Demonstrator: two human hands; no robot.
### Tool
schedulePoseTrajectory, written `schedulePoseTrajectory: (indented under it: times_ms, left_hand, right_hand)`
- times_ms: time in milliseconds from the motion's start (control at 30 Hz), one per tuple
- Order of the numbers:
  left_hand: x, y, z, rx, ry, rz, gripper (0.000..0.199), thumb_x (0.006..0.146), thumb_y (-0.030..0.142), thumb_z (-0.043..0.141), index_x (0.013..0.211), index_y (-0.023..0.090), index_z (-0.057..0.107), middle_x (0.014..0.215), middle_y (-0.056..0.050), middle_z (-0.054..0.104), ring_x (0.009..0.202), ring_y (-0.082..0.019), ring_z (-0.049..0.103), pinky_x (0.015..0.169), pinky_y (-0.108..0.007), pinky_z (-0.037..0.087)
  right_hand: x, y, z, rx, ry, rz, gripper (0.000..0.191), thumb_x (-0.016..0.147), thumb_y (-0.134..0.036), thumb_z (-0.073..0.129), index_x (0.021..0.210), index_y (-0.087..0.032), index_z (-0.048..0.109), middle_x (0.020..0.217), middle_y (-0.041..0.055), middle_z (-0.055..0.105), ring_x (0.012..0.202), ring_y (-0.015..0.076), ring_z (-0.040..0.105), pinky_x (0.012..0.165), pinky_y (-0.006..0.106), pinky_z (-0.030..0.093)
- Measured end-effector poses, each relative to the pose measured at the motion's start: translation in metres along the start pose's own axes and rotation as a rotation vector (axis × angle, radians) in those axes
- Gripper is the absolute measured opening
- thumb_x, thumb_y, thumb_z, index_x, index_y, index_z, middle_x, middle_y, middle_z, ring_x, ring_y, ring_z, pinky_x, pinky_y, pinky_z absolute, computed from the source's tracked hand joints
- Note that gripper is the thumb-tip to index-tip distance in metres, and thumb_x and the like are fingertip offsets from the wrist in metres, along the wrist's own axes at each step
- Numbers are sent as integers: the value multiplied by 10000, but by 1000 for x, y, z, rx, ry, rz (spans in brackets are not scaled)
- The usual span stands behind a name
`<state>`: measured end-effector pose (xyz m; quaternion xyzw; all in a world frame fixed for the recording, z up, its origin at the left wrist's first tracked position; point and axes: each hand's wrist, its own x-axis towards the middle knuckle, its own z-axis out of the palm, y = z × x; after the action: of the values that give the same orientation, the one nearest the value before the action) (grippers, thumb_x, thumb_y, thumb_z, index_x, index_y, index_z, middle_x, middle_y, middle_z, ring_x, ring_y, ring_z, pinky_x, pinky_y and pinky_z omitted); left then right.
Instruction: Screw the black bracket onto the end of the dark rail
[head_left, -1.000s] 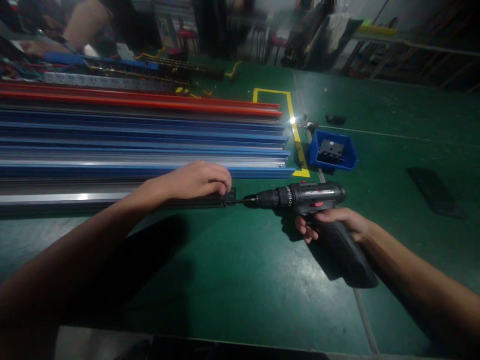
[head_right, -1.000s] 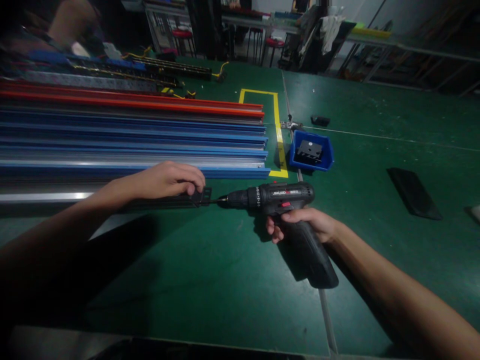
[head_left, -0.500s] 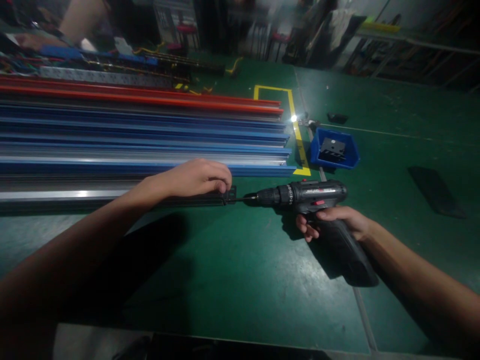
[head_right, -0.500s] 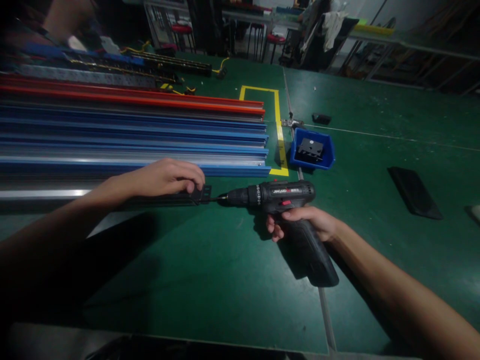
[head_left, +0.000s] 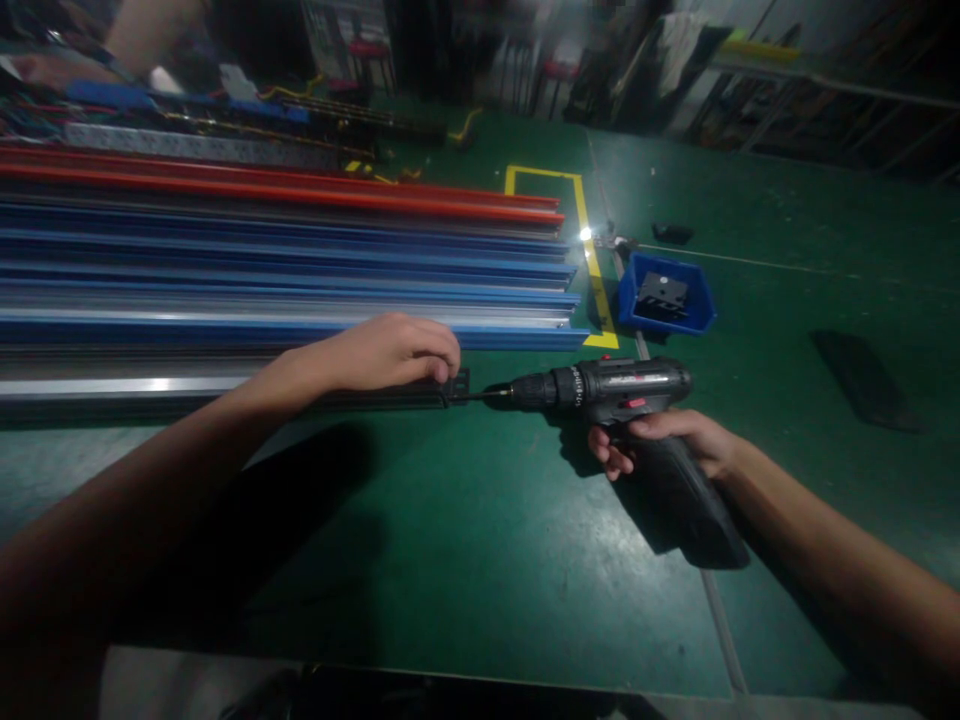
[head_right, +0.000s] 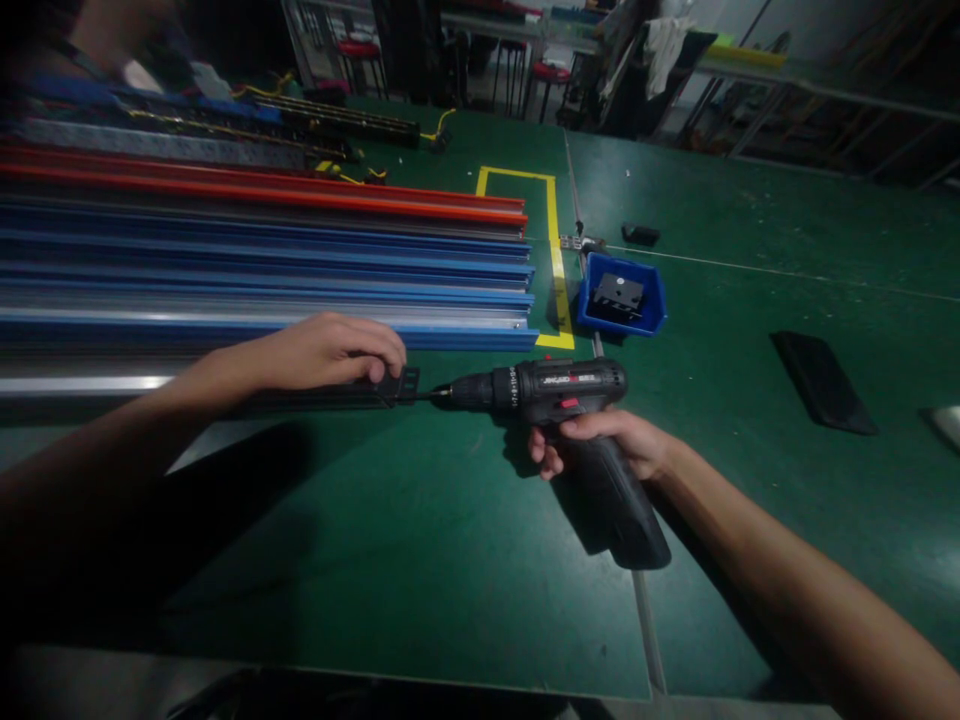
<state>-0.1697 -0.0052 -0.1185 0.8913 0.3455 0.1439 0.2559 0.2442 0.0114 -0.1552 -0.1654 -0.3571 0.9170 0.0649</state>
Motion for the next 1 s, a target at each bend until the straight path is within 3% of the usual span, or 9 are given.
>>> schedulePoseTrajectory:
  times_ms: [1000]
  left_hand:
    - [1,2,0,1,21,14,212,1008,242,540,949,227,743,1018,-1,761,927,-135,697,873,-225,475]
  right_hand:
    - [0,0,3,21,35,-1,302,965,-246,689,1170,-29,737,1102,161,745,899,171,742,964,337,606]
